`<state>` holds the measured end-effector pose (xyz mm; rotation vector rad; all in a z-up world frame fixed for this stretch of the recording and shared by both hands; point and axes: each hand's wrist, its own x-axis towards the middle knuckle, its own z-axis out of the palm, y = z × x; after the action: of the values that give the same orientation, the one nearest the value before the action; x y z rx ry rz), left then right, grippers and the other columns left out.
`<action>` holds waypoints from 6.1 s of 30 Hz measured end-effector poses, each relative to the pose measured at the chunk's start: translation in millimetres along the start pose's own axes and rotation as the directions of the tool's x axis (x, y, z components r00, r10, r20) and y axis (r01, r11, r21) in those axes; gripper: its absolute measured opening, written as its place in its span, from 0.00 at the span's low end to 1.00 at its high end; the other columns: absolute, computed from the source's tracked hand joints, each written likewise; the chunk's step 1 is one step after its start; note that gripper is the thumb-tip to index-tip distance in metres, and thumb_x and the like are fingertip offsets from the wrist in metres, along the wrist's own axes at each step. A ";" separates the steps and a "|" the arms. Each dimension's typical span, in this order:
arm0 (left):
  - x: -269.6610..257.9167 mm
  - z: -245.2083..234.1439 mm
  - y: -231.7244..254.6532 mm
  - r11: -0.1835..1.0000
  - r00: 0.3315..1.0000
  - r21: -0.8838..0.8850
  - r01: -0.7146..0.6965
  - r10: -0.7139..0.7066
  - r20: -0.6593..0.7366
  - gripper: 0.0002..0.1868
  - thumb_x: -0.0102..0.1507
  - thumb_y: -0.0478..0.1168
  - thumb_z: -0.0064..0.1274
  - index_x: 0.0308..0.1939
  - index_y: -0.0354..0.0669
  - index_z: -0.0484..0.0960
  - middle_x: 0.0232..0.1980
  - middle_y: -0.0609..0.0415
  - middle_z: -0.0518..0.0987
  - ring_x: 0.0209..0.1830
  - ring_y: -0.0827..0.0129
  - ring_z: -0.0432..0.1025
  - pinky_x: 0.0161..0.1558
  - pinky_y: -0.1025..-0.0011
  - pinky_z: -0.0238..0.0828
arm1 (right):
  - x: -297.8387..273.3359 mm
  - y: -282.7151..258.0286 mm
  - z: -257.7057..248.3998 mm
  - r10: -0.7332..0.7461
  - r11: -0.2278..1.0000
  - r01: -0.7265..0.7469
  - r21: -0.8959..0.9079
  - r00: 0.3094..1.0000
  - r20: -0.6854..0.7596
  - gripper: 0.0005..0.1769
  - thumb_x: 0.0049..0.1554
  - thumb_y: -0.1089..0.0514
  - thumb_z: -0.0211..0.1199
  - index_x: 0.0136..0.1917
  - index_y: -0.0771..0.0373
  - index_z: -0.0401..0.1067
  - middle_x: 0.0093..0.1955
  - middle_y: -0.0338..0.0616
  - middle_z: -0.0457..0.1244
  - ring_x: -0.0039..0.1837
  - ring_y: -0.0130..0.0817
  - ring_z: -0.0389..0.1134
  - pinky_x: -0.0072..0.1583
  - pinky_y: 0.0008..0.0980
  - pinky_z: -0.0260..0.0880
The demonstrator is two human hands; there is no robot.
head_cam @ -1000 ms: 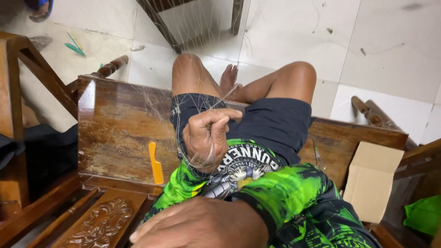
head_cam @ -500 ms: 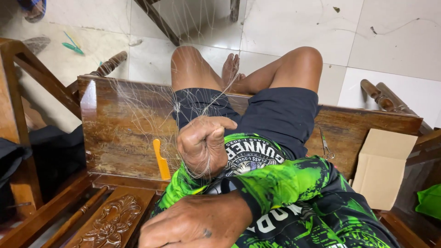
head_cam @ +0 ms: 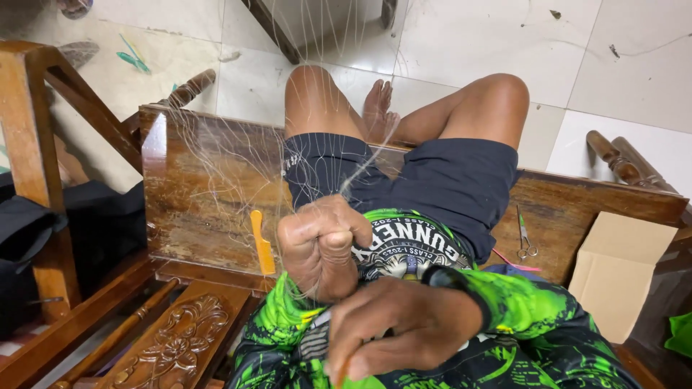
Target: Repairing or weaving a fishing net by tying knots with a netting needle
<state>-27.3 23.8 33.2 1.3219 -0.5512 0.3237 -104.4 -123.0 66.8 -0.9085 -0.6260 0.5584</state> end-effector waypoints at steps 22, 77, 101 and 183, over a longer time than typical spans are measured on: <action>7.0 -9.5 38.6 0.861 0.846 -0.115 0.496 -0.448 0.289 0.32 0.88 0.56 0.46 0.34 0.41 0.79 0.35 0.50 0.79 0.30 0.66 0.74 0.35 0.66 0.72 | -23.6 -37.0 -12.7 -0.525 0.397 -0.215 -0.892 0.744 -0.413 0.07 0.77 0.59 0.65 0.64 0.64 0.79 0.53 0.50 0.80 0.50 0.46 0.88 0.54 0.42 0.91; 7.5 -3.0 42.0 0.844 0.881 -0.274 0.461 -0.399 0.253 0.11 0.90 0.46 0.44 0.58 0.44 0.70 0.30 0.57 0.76 0.23 0.72 0.69 0.32 0.71 0.68 | -20.7 -79.8 -53.3 -0.358 0.888 0.222 -0.402 0.883 -0.303 0.15 0.80 0.68 0.58 0.72 0.50 0.76 0.68 0.43 0.78 0.85 0.58 0.77 0.94 0.69 0.73; 0.4 1.8 37.5 0.849 0.886 -0.253 0.463 -0.443 0.136 0.11 0.88 0.46 0.47 0.55 0.44 0.73 0.32 0.59 0.70 0.19 0.76 0.61 0.22 0.73 0.55 | 5.1 -110.4 -65.5 -0.336 0.491 0.089 -0.867 0.937 -0.095 0.21 0.78 0.74 0.53 0.80 0.64 0.71 0.38 0.30 0.56 0.34 0.32 0.55 0.44 0.43 0.57; 0.3 5.2 -6.1 0.913 0.902 -0.027 0.407 -0.397 0.171 0.11 0.88 0.47 0.47 0.59 0.46 0.78 0.34 0.62 0.73 0.28 0.73 0.67 0.33 0.67 0.68 | 16.6 -52.2 -44.2 -0.738 0.356 0.102 -0.929 0.641 -0.212 0.19 0.66 0.59 0.78 0.68 0.45 0.87 0.66 0.34 0.53 0.72 0.36 0.55 0.74 0.47 0.58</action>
<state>-24.9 17.4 29.1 1.3731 -0.4047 -0.1439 -52.7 -161.8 94.7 -1.7091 -0.4889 -0.7243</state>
